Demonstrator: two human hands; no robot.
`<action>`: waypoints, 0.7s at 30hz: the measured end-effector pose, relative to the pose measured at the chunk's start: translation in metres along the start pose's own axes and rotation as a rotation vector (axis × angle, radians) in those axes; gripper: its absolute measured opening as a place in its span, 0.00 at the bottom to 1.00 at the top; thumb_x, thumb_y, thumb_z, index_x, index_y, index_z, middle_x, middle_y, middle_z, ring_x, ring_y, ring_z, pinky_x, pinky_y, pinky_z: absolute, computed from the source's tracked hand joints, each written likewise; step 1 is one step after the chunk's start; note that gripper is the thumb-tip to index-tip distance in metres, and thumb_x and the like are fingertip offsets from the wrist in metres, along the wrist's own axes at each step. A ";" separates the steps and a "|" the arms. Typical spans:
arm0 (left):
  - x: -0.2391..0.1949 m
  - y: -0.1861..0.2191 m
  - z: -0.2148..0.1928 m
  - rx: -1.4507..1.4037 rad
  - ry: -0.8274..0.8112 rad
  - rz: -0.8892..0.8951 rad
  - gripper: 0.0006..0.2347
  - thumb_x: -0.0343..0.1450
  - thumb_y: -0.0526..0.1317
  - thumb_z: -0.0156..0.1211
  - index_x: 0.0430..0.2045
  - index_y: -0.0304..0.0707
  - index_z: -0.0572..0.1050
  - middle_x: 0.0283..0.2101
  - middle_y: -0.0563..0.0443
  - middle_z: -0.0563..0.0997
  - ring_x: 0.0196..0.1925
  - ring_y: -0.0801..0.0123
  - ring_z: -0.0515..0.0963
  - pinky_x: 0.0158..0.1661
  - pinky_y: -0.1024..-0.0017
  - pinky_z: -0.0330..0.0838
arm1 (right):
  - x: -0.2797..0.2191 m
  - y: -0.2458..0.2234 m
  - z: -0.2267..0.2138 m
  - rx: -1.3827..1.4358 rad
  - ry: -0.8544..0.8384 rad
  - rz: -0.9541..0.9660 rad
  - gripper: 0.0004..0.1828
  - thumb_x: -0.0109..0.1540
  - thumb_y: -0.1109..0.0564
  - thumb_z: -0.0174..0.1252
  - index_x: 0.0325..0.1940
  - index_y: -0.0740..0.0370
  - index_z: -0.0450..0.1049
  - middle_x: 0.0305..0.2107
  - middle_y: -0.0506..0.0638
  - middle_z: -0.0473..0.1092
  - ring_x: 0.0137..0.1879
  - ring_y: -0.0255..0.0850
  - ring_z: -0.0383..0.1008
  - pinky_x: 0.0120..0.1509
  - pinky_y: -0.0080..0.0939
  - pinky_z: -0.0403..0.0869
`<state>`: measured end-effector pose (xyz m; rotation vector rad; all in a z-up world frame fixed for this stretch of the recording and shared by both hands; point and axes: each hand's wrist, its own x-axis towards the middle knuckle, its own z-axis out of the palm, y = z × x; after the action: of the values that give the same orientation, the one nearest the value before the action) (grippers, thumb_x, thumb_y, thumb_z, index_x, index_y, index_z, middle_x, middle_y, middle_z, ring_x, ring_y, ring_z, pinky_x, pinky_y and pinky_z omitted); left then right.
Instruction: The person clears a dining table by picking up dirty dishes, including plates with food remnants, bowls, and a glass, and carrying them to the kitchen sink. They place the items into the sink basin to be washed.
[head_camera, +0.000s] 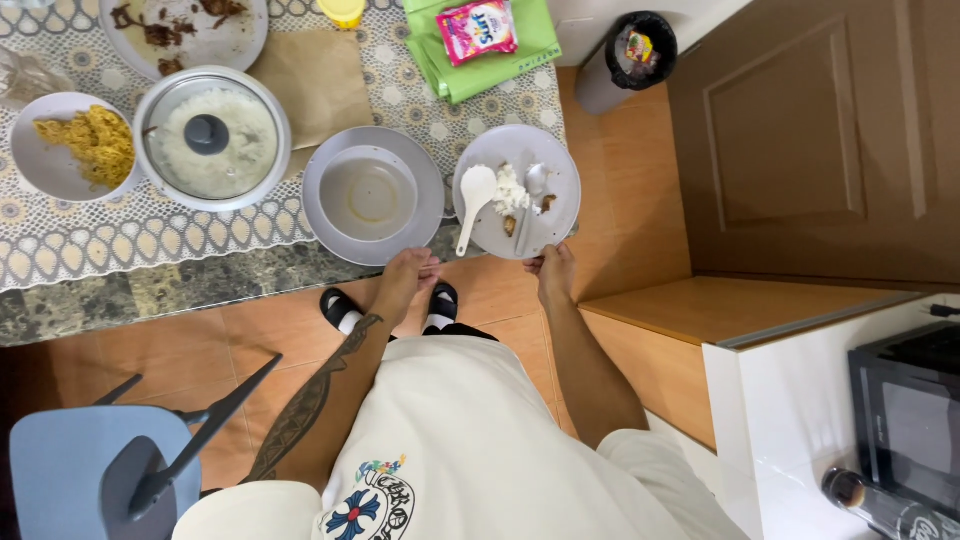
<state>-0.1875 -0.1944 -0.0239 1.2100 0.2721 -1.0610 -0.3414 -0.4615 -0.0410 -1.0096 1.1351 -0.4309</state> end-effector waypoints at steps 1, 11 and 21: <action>0.003 -0.001 0.006 0.004 -0.006 -0.002 0.12 0.76 0.40 0.50 0.48 0.31 0.72 0.48 0.44 0.80 0.46 0.66 0.82 0.48 0.71 0.78 | -0.004 -0.002 -0.003 0.004 0.006 -0.002 0.07 0.62 0.62 0.46 0.40 0.65 0.69 0.25 0.53 0.73 0.25 0.38 0.74 0.29 0.37 0.75; 0.011 0.011 0.073 -0.254 -0.154 -0.001 0.20 0.78 0.52 0.50 0.56 0.36 0.69 0.51 0.48 0.77 0.51 0.63 0.76 0.52 0.64 0.75 | -0.072 -0.025 -0.034 0.025 -0.017 -0.088 0.08 0.63 0.63 0.46 0.41 0.68 0.70 0.26 0.56 0.75 0.24 0.38 0.75 0.27 0.37 0.75; 0.007 0.004 0.126 -0.121 -0.397 -0.205 0.34 0.71 0.63 0.51 0.66 0.37 0.63 0.67 0.47 0.72 0.66 0.59 0.72 0.65 0.58 0.66 | -0.155 -0.023 -0.065 0.126 0.208 -0.124 0.08 0.65 0.62 0.47 0.41 0.70 0.71 0.25 0.55 0.74 0.23 0.38 0.74 0.25 0.37 0.74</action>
<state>-0.2236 -0.3058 0.0224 0.8522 0.1499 -1.4156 -0.4580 -0.3877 0.0581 -0.9433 1.2179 -0.7115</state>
